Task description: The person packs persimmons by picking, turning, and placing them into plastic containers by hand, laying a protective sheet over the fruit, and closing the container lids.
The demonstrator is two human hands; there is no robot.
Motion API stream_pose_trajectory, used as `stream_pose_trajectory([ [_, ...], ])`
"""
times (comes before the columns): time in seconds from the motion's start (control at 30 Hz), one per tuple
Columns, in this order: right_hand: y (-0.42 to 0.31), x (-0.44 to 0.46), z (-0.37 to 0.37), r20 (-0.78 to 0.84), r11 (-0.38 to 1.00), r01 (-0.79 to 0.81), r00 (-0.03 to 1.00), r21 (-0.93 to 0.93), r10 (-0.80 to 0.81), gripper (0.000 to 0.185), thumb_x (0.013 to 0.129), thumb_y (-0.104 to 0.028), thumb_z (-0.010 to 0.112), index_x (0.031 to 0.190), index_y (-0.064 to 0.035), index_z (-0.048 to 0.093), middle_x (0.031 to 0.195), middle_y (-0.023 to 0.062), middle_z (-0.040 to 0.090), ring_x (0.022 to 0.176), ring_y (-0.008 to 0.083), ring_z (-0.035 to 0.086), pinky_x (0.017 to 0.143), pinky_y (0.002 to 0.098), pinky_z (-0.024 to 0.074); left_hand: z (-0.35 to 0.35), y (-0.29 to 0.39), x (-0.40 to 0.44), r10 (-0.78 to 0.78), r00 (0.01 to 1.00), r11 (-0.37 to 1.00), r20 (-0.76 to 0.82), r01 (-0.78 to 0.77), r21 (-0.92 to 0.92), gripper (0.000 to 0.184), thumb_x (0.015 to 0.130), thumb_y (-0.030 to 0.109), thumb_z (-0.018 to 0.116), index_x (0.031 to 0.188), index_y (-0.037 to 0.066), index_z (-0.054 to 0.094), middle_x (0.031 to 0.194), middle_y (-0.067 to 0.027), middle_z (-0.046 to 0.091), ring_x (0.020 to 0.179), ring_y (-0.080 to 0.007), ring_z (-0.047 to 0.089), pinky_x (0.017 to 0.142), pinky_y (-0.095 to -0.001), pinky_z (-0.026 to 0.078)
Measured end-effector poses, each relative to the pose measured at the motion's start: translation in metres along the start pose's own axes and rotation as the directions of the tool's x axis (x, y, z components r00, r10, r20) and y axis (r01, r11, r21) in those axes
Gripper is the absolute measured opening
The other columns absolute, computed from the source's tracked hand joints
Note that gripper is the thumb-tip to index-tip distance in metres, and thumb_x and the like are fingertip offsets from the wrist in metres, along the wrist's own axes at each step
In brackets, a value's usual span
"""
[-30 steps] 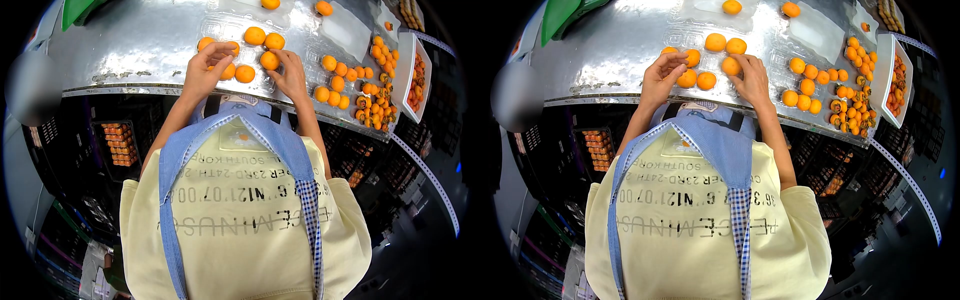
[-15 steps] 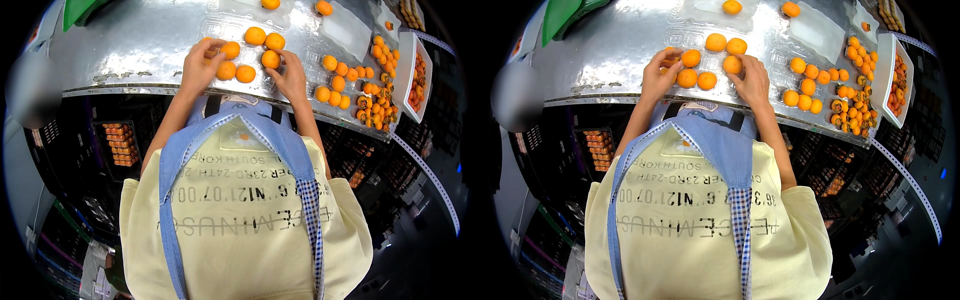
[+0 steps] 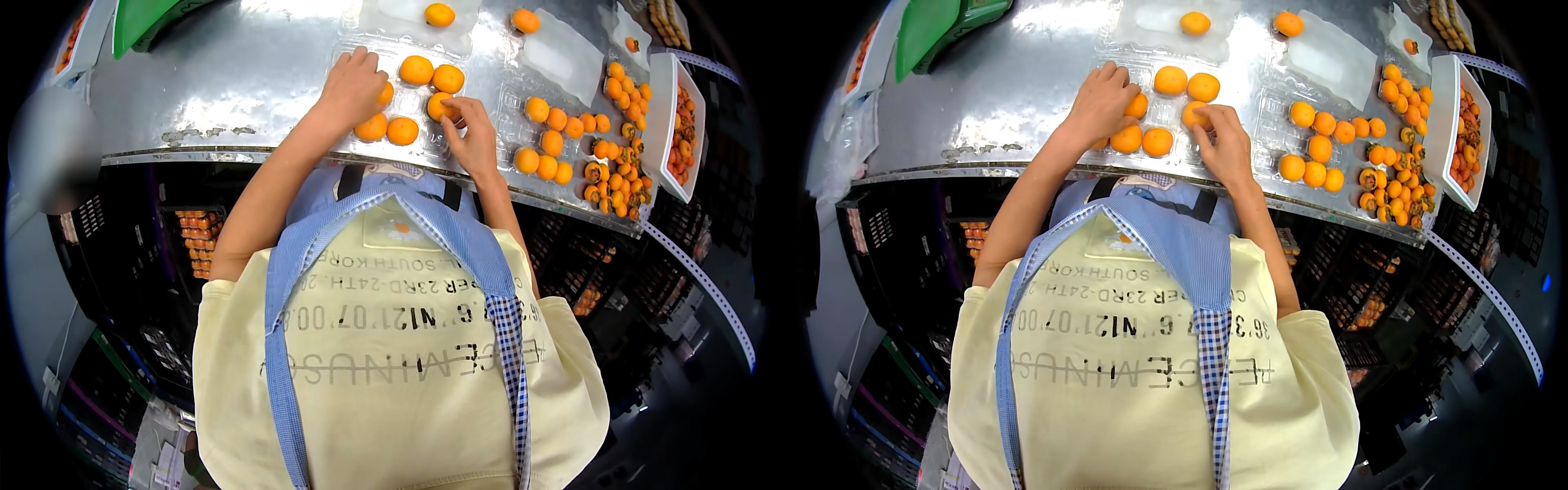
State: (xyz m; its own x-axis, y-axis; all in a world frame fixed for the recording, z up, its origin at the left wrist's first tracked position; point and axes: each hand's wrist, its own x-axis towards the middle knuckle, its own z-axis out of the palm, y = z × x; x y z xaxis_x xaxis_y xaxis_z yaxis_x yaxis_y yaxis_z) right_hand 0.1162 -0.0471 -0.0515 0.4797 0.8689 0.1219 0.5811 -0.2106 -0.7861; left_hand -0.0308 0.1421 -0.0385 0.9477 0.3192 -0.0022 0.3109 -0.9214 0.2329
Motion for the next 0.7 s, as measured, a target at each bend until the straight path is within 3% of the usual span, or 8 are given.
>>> stream_pose_trajectory([
  [0.17, -0.004, 0.000, -0.001, 0.034, 0.999, -0.037, 0.999, -0.021, 0.037, 0.022, 0.079, -0.005, 0.064, 0.101, -0.0020, 0.062, 0.100, 0.0114, 0.058, 0.076, 0.0214, 0.063, 0.068, 0.0290, 0.0514, -0.002, -0.005, 0.007, 0.019, 0.992, 1.000, 0.121, -0.019, -0.006, 0.037, 0.061, 0.023, 0.076, 0.092, 0.007, 0.065, 0.097, -0.0078, 0.057, 0.099, -0.0251, 0.049, 0.085, -0.0360, 0.040],
  [0.37, -0.004, 0.001, -0.002, 0.027, 0.999, -0.031, 0.999, -0.032, 0.032, 0.022, 0.079, -0.006, 0.064, 0.101, -0.0019, 0.062, 0.101, 0.0116, 0.058, 0.076, 0.0220, 0.063, 0.067, 0.0291, 0.0514, -0.003, -0.004, 0.002, 0.048, 0.996, 0.999, 0.082, -0.048, 0.003, 0.038, 0.058, 0.022, 0.074, 0.092, 0.007, 0.065, 0.094, -0.0073, 0.058, 0.098, -0.0252, 0.050, 0.087, -0.0346, 0.039],
  [0.47, -0.004, 0.003, -0.001, 0.026, 0.999, -0.025, 0.999, -0.033, 0.026, 0.021, 0.079, -0.005, 0.063, 0.100, -0.0021, 0.062, 0.100, 0.0113, 0.059, 0.076, 0.0225, 0.063, 0.067, 0.0294, 0.0515, -0.007, -0.010, 0.000, 0.071, 0.997, 0.993, 0.034, -0.067, -0.098, 0.038, 0.058, 0.022, 0.072, 0.092, 0.006, 0.065, 0.094, -0.0080, 0.059, 0.098, -0.0259, 0.050, 0.088, -0.0343, 0.038],
  [0.57, -0.004, 0.003, -0.002, 0.023, 0.998, -0.036, 0.999, -0.053, 0.037, 0.022, 0.078, -0.006, 0.065, 0.100, -0.0024, 0.063, 0.099, 0.0106, 0.059, 0.075, 0.0211, 0.063, 0.065, 0.0283, 0.0508, -0.025, -0.014, -0.005, -0.019, 1.000, 0.966, 0.007, 0.020, -0.257, 0.037, 0.064, 0.025, 0.071, 0.095, 0.005, 0.066, 0.099, -0.0077, 0.062, 0.102, -0.0246, 0.052, 0.090, -0.0359, 0.040],
  [0.67, -0.018, 0.006, -0.008, 0.011, 0.993, -0.114, 0.993, 0.000, 0.114, 0.026, 0.076, -0.008, 0.068, 0.101, -0.0034, 0.063, 0.097, 0.0090, 0.060, 0.075, 0.0185, 0.062, 0.064, 0.0260, 0.0490, -0.034, -0.013, -0.015, -0.229, 0.972, 0.698, -0.041, 0.135, -0.704, 0.042, 0.073, 0.031, 0.066, 0.102, 0.001, 0.065, 0.107, -0.0132, 0.062, 0.102, -0.0272, 0.055, 0.090, -0.0362, 0.042],
  [0.7, -0.025, 0.008, -0.011, 0.010, 0.988, -0.151, 0.989, 0.032, 0.150, 0.028, 0.076, -0.009, 0.069, 0.102, -0.0039, 0.063, 0.097, 0.0084, 0.060, 0.076, 0.0175, 0.062, 0.063, 0.0251, 0.0483, -0.035, -0.012, -0.018, -0.243, 0.969, 0.396, 0.042, 0.139, -0.908, 0.044, 0.076, 0.031, 0.064, 0.107, -0.001, 0.062, 0.109, -0.0145, 0.061, 0.103, -0.0268, 0.056, 0.091, -0.0366, 0.043],
])
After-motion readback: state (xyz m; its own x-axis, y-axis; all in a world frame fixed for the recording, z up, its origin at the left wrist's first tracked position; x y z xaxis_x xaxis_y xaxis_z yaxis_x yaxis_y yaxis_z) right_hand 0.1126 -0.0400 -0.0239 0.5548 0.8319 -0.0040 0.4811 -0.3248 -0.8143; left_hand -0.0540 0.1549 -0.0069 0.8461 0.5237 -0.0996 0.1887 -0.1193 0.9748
